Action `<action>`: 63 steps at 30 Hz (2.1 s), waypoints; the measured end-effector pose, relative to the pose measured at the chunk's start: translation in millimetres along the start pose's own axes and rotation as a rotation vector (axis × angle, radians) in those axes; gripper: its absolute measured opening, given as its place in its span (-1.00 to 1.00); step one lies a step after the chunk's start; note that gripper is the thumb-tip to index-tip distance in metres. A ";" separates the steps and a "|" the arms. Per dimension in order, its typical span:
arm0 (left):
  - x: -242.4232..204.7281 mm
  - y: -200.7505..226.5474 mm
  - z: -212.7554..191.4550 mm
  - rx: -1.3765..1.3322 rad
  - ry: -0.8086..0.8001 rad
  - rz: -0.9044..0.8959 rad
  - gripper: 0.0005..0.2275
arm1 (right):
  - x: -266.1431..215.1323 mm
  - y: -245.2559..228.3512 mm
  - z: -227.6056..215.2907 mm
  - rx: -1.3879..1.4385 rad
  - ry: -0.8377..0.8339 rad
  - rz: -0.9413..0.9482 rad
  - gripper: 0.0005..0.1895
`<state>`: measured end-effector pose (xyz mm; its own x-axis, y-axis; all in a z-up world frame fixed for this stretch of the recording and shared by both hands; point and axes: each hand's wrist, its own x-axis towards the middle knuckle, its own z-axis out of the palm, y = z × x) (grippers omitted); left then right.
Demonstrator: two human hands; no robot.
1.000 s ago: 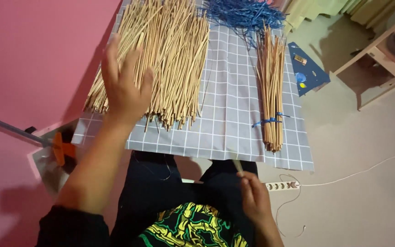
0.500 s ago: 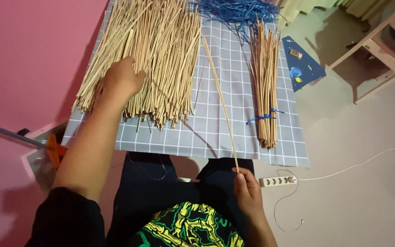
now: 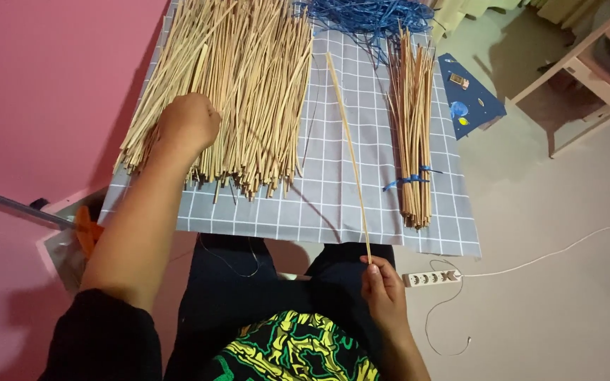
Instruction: Picking up thin wooden sticks from a pile, organizing them into a neat bundle, and securing the bundle with blue plastic string.
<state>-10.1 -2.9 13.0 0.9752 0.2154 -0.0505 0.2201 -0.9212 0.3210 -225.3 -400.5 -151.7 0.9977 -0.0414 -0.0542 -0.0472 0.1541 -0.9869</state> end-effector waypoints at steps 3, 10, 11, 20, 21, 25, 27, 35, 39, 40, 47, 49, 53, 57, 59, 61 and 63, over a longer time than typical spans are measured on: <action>-8.8 6.6 -9.8 -0.033 -0.049 -0.006 -0.66 | 1.7 -5.1 1.6 0.084 -0.006 0.035 -0.74; -13.0 5.2 -9.7 -0.155 -0.028 0.014 -0.83 | 8.1 -11.5 6.8 0.259 -0.031 0.105 -0.69; -13.6 6.5 -12.9 -0.153 -0.026 0.020 -0.83 | 8.5 -17.6 10.0 0.262 -0.028 0.100 -0.69; -31.2 -1.9 -19.9 -0.396 0.078 0.059 -0.87 | 21.4 -24.7 16.1 0.171 -0.175 0.064 -0.73; -25.7 -10.8 -9.5 -0.396 0.107 0.069 -0.83 | 24.7 -20.1 17.6 0.176 -0.165 0.029 -0.72; -39.1 -13.0 -8.9 -0.529 0.152 0.146 -0.75 | 32.9 -14.8 25.9 0.215 -0.141 -0.044 -0.71; -71.9 3.8 -20.0 -0.581 0.185 0.186 -0.75 | 35.0 -23.5 35.8 0.202 -0.106 -0.057 -0.71; -136.5 46.8 112.9 -1.685 -0.127 0.125 -0.89 | 55.1 -26.8 61.0 0.296 -0.130 -0.109 -0.82; -180.6 76.9 143.9 -1.911 -0.332 0.097 -0.88 | 59.8 -30.5 70.1 0.274 -0.147 -0.184 -0.79; -187.4 81.2 148.8 -1.907 -0.352 0.043 -0.87 | 60.1 -32.4 72.6 0.234 -0.149 -0.202 -0.77; -192.3 83.2 167.4 -1.708 -0.234 0.100 -0.86 | 53.2 -27.5 86.1 0.155 -0.136 -0.223 -0.79; -194.7 83.7 165.4 -1.729 -0.285 0.053 -0.85 | 53.1 -26.6 84.0 0.146 -0.131 -0.224 -0.80; -196.8 76.3 167.2 -1.718 -0.306 0.088 -0.85 | 63.3 -26.7 64.0 0.194 -0.093 -0.241 -0.87; -203.4 69.5 166.1 -1.691 -0.321 0.103 -0.87 | 86.2 -66.4 27.6 0.154 -0.021 -0.407 -0.87; -204.6 63.8 163.9 -1.668 -0.310 0.116 -0.87 | 95.1 -115.9 11.9 0.049 0.015 -0.532 -0.81; -203.0 54.7 160.2 -1.525 -0.273 0.186 -0.84 | 98.1 -183.0 0.6 -0.419 0.088 -0.827 -0.77; -205.7 47.5 112.2 -1.288 -0.213 0.261 -0.86 | 104.7 -235.0 10.0 -0.731 0.078 -0.984 -0.98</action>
<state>-197.7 -127.3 -67.5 0.9957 -0.0832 0.0409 -0.0360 0.0600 0.9975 -109.2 -431.1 76.1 0.6190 0.1095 0.7777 0.6827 -0.5647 -0.4638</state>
